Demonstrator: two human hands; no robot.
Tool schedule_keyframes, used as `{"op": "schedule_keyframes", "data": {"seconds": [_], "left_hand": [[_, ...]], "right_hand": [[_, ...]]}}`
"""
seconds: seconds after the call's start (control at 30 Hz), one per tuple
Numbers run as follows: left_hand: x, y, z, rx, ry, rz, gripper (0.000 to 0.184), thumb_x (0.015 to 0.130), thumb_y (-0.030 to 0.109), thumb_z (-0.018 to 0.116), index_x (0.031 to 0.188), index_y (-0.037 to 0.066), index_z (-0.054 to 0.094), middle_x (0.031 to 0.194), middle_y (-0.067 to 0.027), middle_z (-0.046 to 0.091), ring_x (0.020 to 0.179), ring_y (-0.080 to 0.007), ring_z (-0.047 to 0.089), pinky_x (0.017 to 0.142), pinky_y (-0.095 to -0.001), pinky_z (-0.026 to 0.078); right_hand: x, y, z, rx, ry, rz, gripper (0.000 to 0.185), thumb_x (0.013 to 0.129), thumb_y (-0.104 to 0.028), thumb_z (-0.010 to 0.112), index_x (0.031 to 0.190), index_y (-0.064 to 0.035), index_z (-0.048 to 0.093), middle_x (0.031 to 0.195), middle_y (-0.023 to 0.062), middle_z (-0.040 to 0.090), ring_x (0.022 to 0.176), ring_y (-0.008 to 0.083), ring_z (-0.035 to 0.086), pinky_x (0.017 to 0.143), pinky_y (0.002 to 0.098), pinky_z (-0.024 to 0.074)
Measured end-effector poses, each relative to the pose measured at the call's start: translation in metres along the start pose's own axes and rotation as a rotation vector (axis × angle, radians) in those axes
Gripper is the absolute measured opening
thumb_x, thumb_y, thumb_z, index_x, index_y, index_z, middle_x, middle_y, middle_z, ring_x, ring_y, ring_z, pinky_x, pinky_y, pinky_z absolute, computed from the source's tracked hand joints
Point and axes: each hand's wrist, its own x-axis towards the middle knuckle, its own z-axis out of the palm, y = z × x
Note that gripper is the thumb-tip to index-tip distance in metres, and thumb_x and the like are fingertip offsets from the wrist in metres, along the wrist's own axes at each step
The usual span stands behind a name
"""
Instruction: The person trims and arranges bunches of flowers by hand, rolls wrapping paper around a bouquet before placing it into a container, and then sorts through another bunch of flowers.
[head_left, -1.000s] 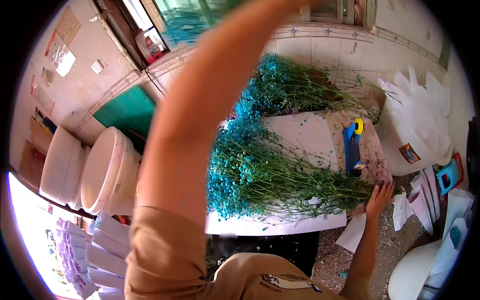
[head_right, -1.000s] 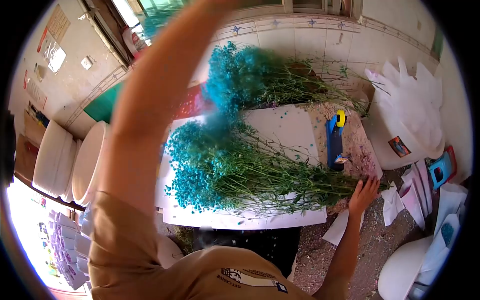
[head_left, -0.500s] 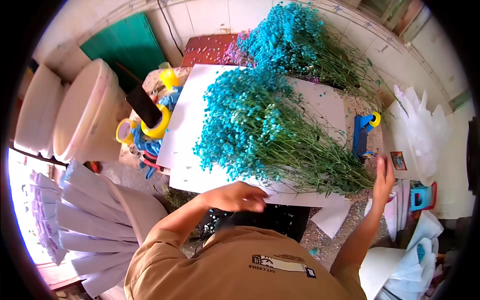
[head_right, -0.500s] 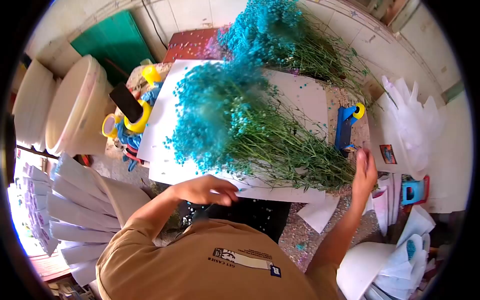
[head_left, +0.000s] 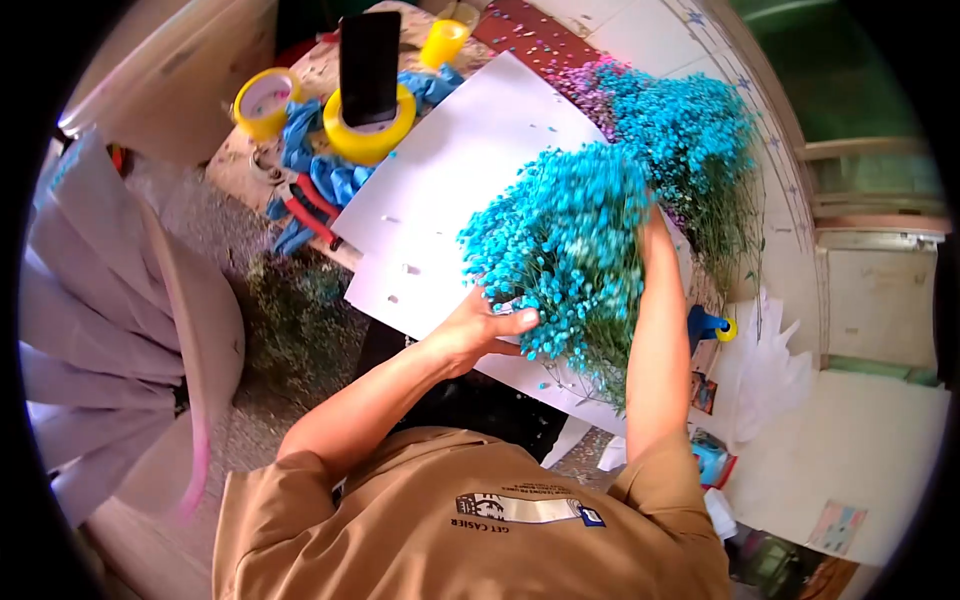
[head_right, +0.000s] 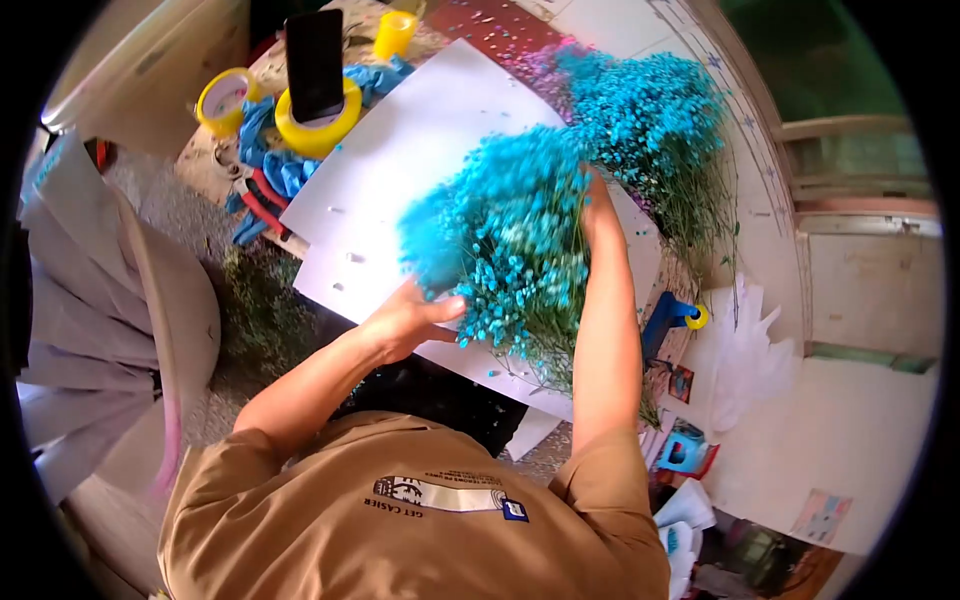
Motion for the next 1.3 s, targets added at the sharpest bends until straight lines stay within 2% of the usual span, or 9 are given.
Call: {"op": "schedule_keyframes", "data": {"seconds": [0.13,0.17,0.47,0.6,0.67,0.8,0.97,1.07,1.3], "left_hand": [[-0.023,-0.031,0.02,0.022,0.009,0.28,0.081,0.079,0.015,0.085,0.145,0.006,0.039,0.139,-0.0106,0.052,0.128,-0.027,0.049,0.1,-0.0496,0.048],[-0.035,-0.032,0.018,-0.016,0.014,0.046,0.065,0.08,0.004,0.082,0.137,0.006,0.049,0.123,-0.0091,0.061,0.118,-0.0221,0.057,0.099,-0.0408,0.05],[-0.052,-0.047,0.005,0.012,-0.039,0.179,0.095,0.076,0.011,0.088,0.151,0.008,0.031,0.147,-0.0103,0.043,0.138,-0.0245,0.037,0.115,-0.0408,0.033],[-0.044,-0.026,0.031,-0.184,0.04,0.156,0.098,0.078,0.008,0.086,0.153,0.004,0.023,0.146,-0.0127,0.044,0.134,-0.0245,0.043,0.109,-0.0403,0.043],[-0.04,-0.027,0.035,-0.188,0.036,0.139,0.082,0.081,0.004,0.082,0.148,0.003,0.035,0.139,-0.0101,0.052,0.128,-0.023,0.05,0.107,-0.039,0.044],[-0.041,-0.049,0.032,-0.314,0.121,0.135,0.053,0.086,-0.009,0.068,0.134,0.003,0.052,0.127,-0.0096,0.063,0.118,-0.0206,0.06,0.101,-0.0376,0.049],[-0.046,-0.044,0.028,-0.335,0.158,-0.073,0.048,0.089,-0.007,0.061,0.135,0.003,0.051,0.126,-0.01,0.063,0.119,-0.0225,0.058,0.101,-0.0411,0.049],[-0.034,-0.055,0.012,-0.38,0.117,-0.153,0.045,0.094,0.013,0.063,0.136,0.006,0.05,0.127,-0.01,0.061,0.12,-0.0243,0.057,0.102,-0.0463,0.047],[-0.076,0.023,-0.052,0.983,0.159,0.191,0.026,0.087,0.021,0.069,0.104,0.002,0.069,0.079,-0.0216,0.068,0.069,-0.0267,0.067,0.07,-0.038,0.053]], "right_hand": [[-0.164,-0.066,0.056,-0.411,-0.033,-0.327,0.068,0.101,-0.057,0.043,0.134,0.0015,0.057,0.088,0.0019,0.057,0.076,0.0111,0.045,0.069,0.0308,0.0374],[-0.183,-0.075,0.058,-0.532,-0.084,-0.389,0.071,0.101,-0.059,0.044,0.132,0.0035,0.058,0.084,0.0018,0.055,0.071,0.0108,0.043,0.064,0.0303,0.0362],[-0.073,-0.021,0.088,-0.488,0.096,-0.193,0.074,0.096,-0.068,0.043,0.124,-0.0018,0.062,0.118,0.0207,0.066,0.112,0.0372,0.061,0.1,0.0418,0.0433],[-0.074,0.008,0.093,-0.489,0.102,-0.266,0.065,0.098,-0.058,0.051,0.124,0.0003,0.062,0.127,0.0182,0.062,0.117,0.0276,0.059,0.102,0.0388,0.044],[-0.133,-0.024,0.085,-0.037,-0.406,0.033,0.063,0.098,-0.047,0.058,0.13,0.0071,0.056,0.127,0.0114,0.061,0.115,0.0206,0.056,0.102,0.0344,0.0422],[-0.197,-0.057,0.036,-0.287,-0.64,-0.362,0.077,0.1,-0.053,0.051,0.145,0.0084,0.041,0.151,0.0221,0.043,0.144,0.0338,0.035,0.118,0.0418,0.0238],[-0.229,-0.078,0.057,-0.875,-0.703,-0.366,0.147,0.035,-0.059,0.095,0.154,-0.0017,0.029,0.16,0.027,0.021,0.148,0.0452,0.021,0.119,0.0534,0.0235],[-0.218,-0.046,0.086,-1.224,-0.464,-0.576,0.123,0.052,-0.05,0.092,0.148,0.0013,0.036,0.155,0.0281,0.03,0.141,0.0468,0.031,0.116,0.0538,0.0295],[-0.226,-0.019,0.109,-1.159,-0.162,-0.669,0.101,0.059,-0.034,0.087,0.141,0.0043,0.041,0.151,0.0284,0.035,0.134,0.0464,0.04,0.112,0.0537,0.0317]]}}
